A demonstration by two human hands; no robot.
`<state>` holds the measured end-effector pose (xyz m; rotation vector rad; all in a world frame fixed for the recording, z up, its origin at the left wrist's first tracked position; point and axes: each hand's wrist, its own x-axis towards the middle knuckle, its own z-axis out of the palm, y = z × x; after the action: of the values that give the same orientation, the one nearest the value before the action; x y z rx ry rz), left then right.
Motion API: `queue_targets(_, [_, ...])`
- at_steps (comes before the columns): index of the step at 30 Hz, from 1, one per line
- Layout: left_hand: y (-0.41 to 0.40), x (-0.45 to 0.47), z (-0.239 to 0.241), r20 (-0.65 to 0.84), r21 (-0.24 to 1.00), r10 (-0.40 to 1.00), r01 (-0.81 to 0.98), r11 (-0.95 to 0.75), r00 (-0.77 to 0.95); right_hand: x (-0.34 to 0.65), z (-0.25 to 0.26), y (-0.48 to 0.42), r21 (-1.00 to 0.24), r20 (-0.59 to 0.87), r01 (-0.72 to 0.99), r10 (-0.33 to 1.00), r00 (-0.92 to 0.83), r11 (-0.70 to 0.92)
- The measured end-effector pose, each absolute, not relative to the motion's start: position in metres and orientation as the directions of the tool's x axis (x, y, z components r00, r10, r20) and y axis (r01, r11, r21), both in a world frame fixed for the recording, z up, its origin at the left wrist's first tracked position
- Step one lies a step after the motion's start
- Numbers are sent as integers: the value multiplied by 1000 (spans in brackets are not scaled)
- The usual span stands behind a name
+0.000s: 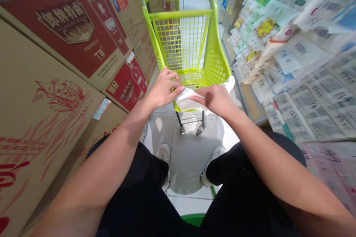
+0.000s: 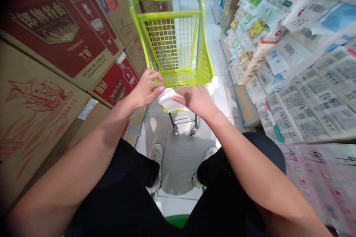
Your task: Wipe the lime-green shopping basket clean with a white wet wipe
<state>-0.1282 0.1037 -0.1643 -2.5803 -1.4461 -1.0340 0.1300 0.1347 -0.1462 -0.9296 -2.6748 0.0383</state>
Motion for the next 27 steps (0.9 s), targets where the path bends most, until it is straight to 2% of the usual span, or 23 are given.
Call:
queue_targets(7, [103, -138, -160, 519, 369, 780, 731, -574, 350, 88, -139, 104, -68, 180, 615, 616, -767, 785])
queue_targets(11, [110, -166, -161, 487, 383, 803, 742, -550, 344, 118, -138, 122, -11, 208, 692, 679, -704, 722])
queue_targets(16, [113, -177, -169, 541, 359, 789, 768, -531, 293, 138, -145, 141, 82, 262, 608, 572, -778, 790])
queue_targets(19, [113, -170, -173, 589, 321, 754, 771, -550, 293, 132, -150, 142, 115, 280, 635, 589, -758, 764])
queue_targets(27, [110, -140, -173, 608, 322, 749, 781, -534, 262, 96, -150, 127, 88, 252, 610, 574, -779, 788])
